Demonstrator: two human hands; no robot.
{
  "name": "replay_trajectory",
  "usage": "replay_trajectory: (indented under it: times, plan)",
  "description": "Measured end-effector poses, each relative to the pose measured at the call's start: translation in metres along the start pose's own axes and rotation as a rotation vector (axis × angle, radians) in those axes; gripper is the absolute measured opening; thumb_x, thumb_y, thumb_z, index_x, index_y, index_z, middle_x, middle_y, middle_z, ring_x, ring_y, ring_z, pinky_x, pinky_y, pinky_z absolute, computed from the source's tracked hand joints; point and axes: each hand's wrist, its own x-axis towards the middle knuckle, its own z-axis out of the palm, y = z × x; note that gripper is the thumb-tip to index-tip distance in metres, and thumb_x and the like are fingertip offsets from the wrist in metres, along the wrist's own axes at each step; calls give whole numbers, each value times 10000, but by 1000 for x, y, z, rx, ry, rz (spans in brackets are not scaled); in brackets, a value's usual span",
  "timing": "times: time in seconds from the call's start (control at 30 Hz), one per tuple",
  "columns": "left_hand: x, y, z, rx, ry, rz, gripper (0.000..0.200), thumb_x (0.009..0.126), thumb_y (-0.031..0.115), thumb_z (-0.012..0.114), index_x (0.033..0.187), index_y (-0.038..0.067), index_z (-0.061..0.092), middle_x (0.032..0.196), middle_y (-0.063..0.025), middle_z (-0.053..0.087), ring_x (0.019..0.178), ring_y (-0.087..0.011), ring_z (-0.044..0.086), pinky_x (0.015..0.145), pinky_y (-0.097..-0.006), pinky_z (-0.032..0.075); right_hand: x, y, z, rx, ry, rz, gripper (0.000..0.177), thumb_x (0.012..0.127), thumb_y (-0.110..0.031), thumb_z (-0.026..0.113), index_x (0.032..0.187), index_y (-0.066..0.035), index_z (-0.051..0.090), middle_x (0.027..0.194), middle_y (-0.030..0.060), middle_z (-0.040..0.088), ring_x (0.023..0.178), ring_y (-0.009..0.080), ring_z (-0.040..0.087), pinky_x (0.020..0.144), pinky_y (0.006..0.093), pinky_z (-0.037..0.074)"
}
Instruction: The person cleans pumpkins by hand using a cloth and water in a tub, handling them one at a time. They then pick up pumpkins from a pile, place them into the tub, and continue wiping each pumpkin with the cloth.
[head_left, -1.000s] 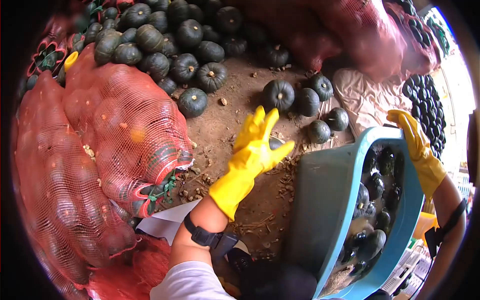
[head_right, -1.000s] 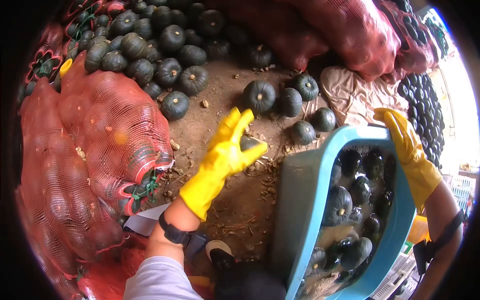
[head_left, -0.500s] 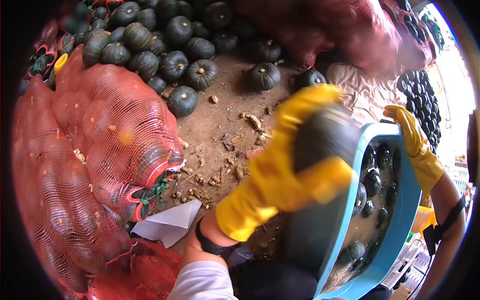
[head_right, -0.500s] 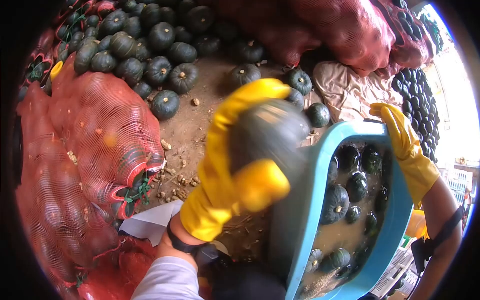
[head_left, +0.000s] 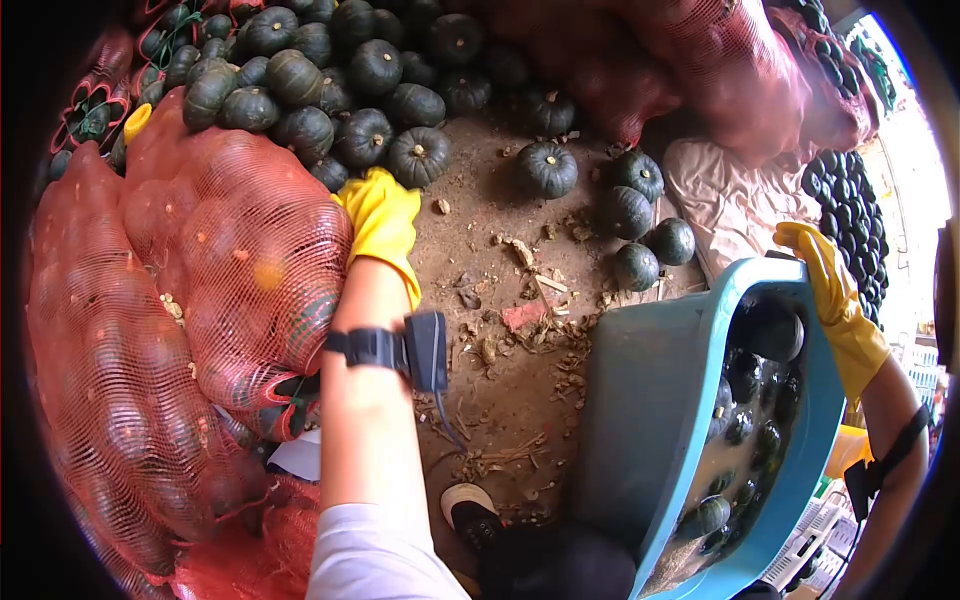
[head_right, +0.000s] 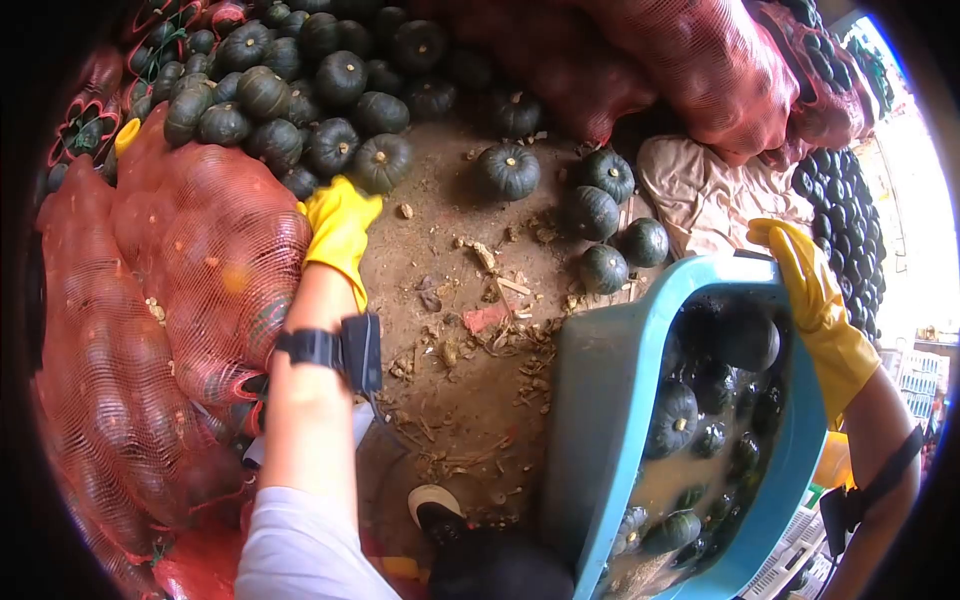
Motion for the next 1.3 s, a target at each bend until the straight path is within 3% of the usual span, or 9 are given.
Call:
replay_trajectory:
  times: [0.17, 0.27, 0.4, 0.53, 0.67, 0.73, 0.93, 1.13, 1.3]
  plan:
    - [14, -4, 32, -92, -4, 51, 817, 770, 558, 865, 1412, 117, 619, 1363, -193, 693, 1202, -375, 699, 1012, -562, 541, -6, 14, -6, -217, -42, -228, 391, 1086, -45, 503, 1472, 13, 488, 1338, 253, 664, 1208, 409, 671, 1075, 472, 520]
    - [-56, 9, 13, -1155, -53, -126, 859, 801, 555, 856, 1502, 167, 546, 1409, -168, 663, 1242, -362, 669, 934, -606, 591, -4, 15, -1, -204, -28, -220, 420, 1068, -12, 517, 1484, 9, 461, 1351, 265, 654, 1212, 426, 667, 1075, 487, 522]
    - [-101, 13, 46, -2820, -965, 236, 782, 882, 594, 767, 1545, 270, 507, 1544, -215, 536, 1354, -459, 581, 1045, -733, 498, -1, 7, 2, 51, -21, 27, 370, 1165, -158, 323, 1322, 25, 603, 1333, 242, 669, 1201, 394, 669, 1100, 429, 473]
    - [-132, 44, 33, -2883, -1234, 396, 889, 900, 721, 667, 1633, 301, 390, 1684, -207, 372, 1513, -496, 387, 1062, -774, 455, -1, 12, 1, -323, 45, -448, 299, 1143, -87, 393, 1367, 37, 548, 1326, 249, 665, 1204, 412, 661, 1084, 456, 497]
    - [-155, 86, 3, -2720, -1446, 817, 904, 965, 771, 537, 1675, 258, 315, 1673, -251, 354, 1480, -511, 420, 1097, -819, 358, -3, -3, -1, -161, 6, -76, 471, 1178, -283, 342, 1321, 52, 640, 1319, 212, 686, 1216, 303, 683, 1081, 387, 500]
    - [-178, 102, -25, -2496, -1118, 675, 970, 959, 769, 555, 1702, 232, 239, 1706, -308, 233, 1488, -608, 344, 1044, -851, 390, -3, -7, 1, -120, 11, -70, 471, 1178, -290, 347, 1329, 48, 638, 1322, 205, 687, 1231, 303, 677, 1103, 386, 486]
    - [-203, 135, -67, -2387, -728, 609, 862, 1018, 615, 631, 1651, 118, 324, 1505, -165, 568, 1316, -367, 632, 1122, -524, 530, 0, -8, -5, -51, -57, 21, 410, 1161, -262, 429, 1402, 37, 572, 1390, 221, 642, 1249, 329, 662, 1111, 407, 488]
    - [-285, 157, -101, -1836, 17, 1395, 560, 951, 207, 742, 1456, 41, 564, 1256, -168, 679, 1135, -337, 687, 1057, -460, 520, 1, -32, -2, -392, 60, -496, 328, 1140, -140, 432, 1363, 52, 577, 1303, 242, 682, 1174, 373, 691, 1034, 430, 535]
    - [-246, 163, -73, -1419, 503, 1430, 327, 919, 50, 635, 1236, 51, 716, 1157, -127, 751, 1040, -335, 725, 946, -454, 570, 2, -1, -3, 54, -84, -6, 310, 1153, -116, 398, 1335, 40, 595, 1305, 242, 683, 1171, 369, 693, 1043, 424, 532]
